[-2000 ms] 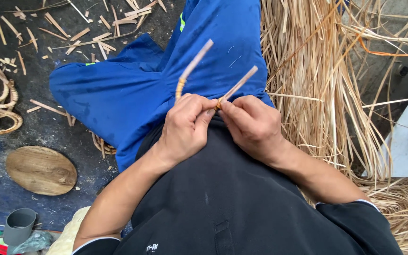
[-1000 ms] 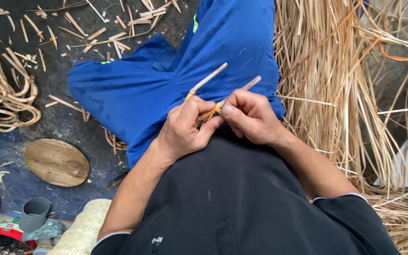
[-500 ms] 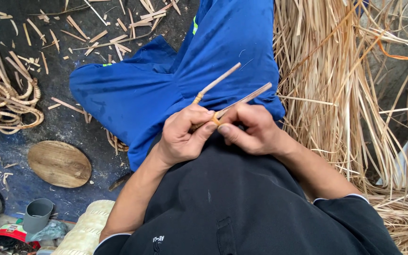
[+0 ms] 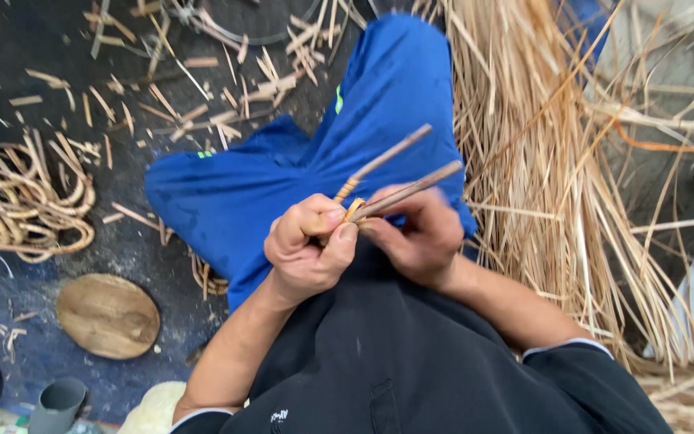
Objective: The person sits on the floor binding thin rattan strips around a wooden stick, wrapping and tightening the strips by hand to form a coiled hook, and uses scissors to trim the rattan. Finished coiled hooks lie on the floor nearby as the person continues wrapping another piece.
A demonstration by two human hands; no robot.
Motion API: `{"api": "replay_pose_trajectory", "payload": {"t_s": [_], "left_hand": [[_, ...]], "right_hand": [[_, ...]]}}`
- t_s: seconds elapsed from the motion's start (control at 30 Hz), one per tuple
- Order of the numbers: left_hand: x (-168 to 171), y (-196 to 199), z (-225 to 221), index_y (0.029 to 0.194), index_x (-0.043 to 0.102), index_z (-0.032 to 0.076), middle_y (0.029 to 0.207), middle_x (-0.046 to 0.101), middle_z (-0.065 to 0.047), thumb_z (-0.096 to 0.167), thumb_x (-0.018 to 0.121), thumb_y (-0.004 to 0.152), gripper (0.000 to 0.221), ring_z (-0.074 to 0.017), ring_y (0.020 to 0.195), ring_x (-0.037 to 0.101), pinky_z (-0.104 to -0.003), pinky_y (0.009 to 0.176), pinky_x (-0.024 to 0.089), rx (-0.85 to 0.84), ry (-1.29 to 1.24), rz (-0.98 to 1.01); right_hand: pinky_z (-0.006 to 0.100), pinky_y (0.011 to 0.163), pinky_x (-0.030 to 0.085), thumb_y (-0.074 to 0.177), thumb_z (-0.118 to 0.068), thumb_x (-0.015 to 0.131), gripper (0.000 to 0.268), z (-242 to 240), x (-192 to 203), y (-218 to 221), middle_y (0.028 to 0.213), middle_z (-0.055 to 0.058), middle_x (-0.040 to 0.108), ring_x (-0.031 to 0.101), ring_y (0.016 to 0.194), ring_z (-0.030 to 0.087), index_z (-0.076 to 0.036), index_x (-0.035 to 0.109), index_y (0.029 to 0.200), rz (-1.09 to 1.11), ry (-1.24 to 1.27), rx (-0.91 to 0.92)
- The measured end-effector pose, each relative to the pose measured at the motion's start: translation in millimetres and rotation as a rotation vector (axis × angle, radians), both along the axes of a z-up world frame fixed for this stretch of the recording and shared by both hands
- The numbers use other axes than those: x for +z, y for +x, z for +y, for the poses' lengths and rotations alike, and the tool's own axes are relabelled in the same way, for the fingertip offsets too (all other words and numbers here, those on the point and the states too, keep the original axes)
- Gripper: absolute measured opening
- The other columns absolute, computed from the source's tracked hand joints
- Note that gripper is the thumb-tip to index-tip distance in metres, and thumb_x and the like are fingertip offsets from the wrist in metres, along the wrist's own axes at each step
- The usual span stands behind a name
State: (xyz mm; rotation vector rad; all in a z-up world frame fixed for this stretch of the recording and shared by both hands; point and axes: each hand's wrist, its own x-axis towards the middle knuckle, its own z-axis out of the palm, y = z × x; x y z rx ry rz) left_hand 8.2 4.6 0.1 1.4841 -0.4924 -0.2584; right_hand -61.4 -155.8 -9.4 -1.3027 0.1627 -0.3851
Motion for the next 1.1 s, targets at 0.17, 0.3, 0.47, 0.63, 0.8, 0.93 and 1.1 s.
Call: {"api": "replay_pose_trajectory", "payload": {"t_s": [0.17,0.3,0.47,0.63,0.8,0.93,1.1], "left_hand": [[3.7,22.9,-9.5,0.105,0.052,0.004,0.091,0.066,-0.010,-0.003,0.073,0.094,0.025,-0.0150,0.064,0.058,-0.029,0.058,0.048,0.077,0.131,-0.351],[2.3,27.2,-12.9,0.103,0.051,0.003,0.090,0.065,-0.012,-0.006,0.075,0.090,0.029,-0.0273,0.068,0.065,-0.037,0.060,0.051,0.051,0.176,-0.595],[-0.8,14.4,-7.7,0.110,0.052,0.000,0.098,0.064,-0.015,-0.007,0.073,0.087,0.032,-0.0275,0.075,0.066,-0.036,0.065,0.054,-0.003,0.167,-0.447],[20.9,6.8,-6.2,0.122,0.057,-0.005,0.116,0.060,-0.019,-0.004,0.069,0.087,0.037,-0.0269,0.096,0.062,-0.036,0.084,0.053,-0.072,0.215,-0.214],[60.0,13.5,11.1,0.125,0.070,0.004,0.113,0.055,-0.013,0.006,0.075,0.087,0.039,-0.0321,0.107,0.053,-0.039,0.093,0.043,0.006,0.571,-0.511],[119.9,54.1,23.6,0.118,0.069,0.004,0.109,0.060,-0.010,0.006,0.074,0.081,0.037,-0.0326,0.108,0.059,-0.048,0.093,0.041,-0.106,0.656,-0.721],[121.5,60.7,60.3,0.115,0.070,0.003,0.101,0.067,-0.010,-0.001,0.068,0.087,0.028,-0.0286,0.094,0.068,-0.039,0.082,0.051,-0.586,0.544,-0.118]], "right_hand": [[0.028,0.098,0.055,0.101,0.004,0.063,0.019,-8.0,32.3,13.9,0.123,0.014,0.071,0.070,0.113,0.020,0.005,0.066,0.120,0.096,-0.269,0.175],[0.031,0.111,0.047,0.101,0.001,0.058,0.030,-7.3,31.4,13.2,0.134,0.017,0.064,0.061,0.127,0.019,0.009,0.061,0.129,0.196,-0.084,0.278],[0.030,0.097,0.056,0.101,0.001,0.064,0.013,-5.3,4.4,14.3,0.121,0.012,0.071,0.067,0.109,0.015,0.006,0.070,0.111,0.345,0.125,0.224],[0.030,0.089,0.060,0.101,0.000,0.064,0.012,-16.4,-1.7,28.6,0.105,0.010,0.075,0.070,0.095,0.015,0.006,0.072,0.108,0.426,0.241,0.178],[0.031,0.070,0.062,0.099,-0.005,0.066,0.014,-29.9,-6.1,29.9,0.086,0.010,0.075,0.072,0.074,0.014,0.005,0.073,0.103,0.525,0.383,0.273],[0.027,0.062,0.058,0.092,-0.005,0.068,0.012,-26.8,19.0,31.7,0.081,0.007,0.075,0.069,0.068,0.010,0.004,0.075,0.097,0.722,0.212,0.523],[0.021,0.059,0.045,0.088,-0.007,0.073,0.009,-8.9,28.6,49.0,0.076,-0.003,0.067,0.056,0.069,0.001,0.001,0.073,0.086,0.675,0.221,1.002]]}}
